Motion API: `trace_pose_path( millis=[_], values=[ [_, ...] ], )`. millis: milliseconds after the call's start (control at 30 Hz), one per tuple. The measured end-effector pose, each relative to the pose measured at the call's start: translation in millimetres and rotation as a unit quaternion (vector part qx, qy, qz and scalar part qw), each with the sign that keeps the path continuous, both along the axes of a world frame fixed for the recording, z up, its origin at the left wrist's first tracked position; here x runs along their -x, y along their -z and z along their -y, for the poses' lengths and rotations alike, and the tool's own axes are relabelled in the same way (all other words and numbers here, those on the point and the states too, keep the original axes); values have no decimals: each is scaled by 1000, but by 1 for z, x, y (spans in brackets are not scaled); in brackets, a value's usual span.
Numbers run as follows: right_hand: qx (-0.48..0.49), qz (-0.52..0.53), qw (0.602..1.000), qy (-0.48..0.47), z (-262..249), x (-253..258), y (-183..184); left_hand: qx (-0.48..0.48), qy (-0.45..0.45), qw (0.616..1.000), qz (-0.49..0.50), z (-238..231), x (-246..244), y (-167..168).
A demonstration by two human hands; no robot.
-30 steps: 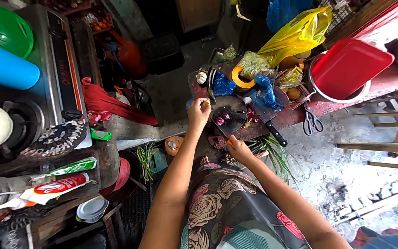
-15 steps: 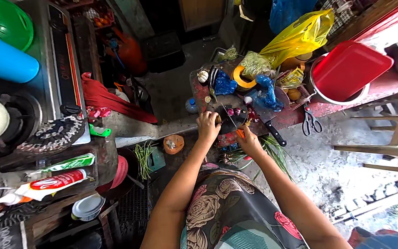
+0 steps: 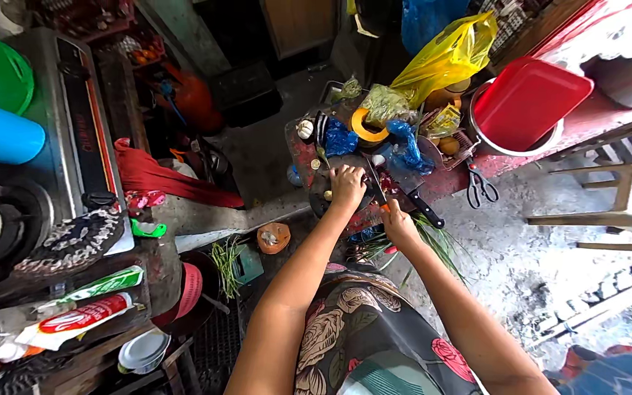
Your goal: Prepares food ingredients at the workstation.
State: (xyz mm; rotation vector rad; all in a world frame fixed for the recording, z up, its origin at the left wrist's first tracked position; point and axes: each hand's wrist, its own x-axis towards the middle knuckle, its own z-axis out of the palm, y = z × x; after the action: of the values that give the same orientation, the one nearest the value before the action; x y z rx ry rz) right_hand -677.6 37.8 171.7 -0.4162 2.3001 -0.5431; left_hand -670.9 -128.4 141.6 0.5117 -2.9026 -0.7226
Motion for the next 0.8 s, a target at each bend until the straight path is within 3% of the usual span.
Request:
trace_pose_path(
  millis=[133,433,500,600,800],
  values=[
    [-13,7,1000,-14,9,-4,-7,-27,-7,1000,-1,4,-6,-3],
    [-99,21,994,-37,29,-8,-1,8,32,997,-64,-1,-13,2],
    [-92,18,995,-33,36,-5,6,13,45,997,-59,-2,-19,-10],
    [-71,15,997,-39,41,2,10,28,41,996,-73,2,-16,4],
    [-64,2,997,-48,26,-1,-12,46,35,994,-94,5,-17,12]
  ],
)
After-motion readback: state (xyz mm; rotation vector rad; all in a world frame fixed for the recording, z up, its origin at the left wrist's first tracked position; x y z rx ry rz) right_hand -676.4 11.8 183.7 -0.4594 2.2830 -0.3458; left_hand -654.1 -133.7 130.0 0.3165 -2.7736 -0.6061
